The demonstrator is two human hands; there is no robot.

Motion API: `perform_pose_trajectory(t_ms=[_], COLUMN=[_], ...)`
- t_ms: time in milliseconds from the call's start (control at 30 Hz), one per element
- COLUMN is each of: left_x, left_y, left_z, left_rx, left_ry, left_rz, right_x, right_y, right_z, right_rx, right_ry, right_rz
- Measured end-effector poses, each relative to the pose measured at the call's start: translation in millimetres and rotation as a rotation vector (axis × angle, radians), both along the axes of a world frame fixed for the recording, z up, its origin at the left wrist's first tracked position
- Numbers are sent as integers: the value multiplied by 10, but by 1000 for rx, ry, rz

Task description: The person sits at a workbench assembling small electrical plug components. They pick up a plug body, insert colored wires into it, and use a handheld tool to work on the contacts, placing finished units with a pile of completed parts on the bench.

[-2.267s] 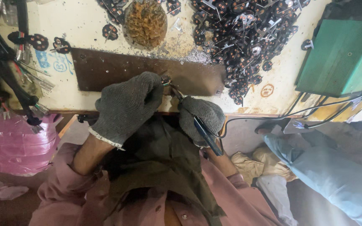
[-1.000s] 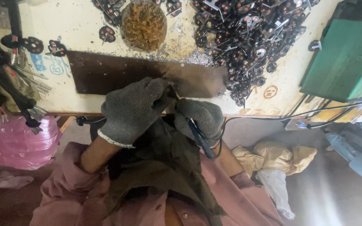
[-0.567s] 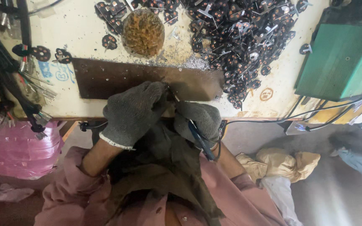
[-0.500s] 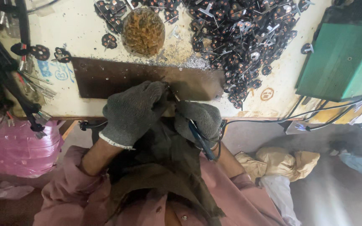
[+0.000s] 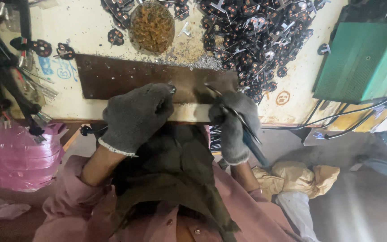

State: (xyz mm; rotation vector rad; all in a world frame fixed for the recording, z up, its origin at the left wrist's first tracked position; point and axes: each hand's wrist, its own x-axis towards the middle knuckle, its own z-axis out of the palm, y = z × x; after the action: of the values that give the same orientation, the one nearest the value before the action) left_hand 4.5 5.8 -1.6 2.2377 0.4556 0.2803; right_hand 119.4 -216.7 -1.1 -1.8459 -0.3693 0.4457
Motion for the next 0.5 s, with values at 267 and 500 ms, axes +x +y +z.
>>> perform_pose_trajectory(t_ms=[267, 500], left_x=[32, 42], left_y=[-15, -9], left_z=[84, 41], left_rx=[-31, -127], left_ry=[107, 95], left_rz=[-28, -11], right_x=[-150, -71], right_y=[-1, 522], right_z=[-47, -53], right_rx=[368, -263], right_ry=[1018, 305], right_rz=[-704, -77])
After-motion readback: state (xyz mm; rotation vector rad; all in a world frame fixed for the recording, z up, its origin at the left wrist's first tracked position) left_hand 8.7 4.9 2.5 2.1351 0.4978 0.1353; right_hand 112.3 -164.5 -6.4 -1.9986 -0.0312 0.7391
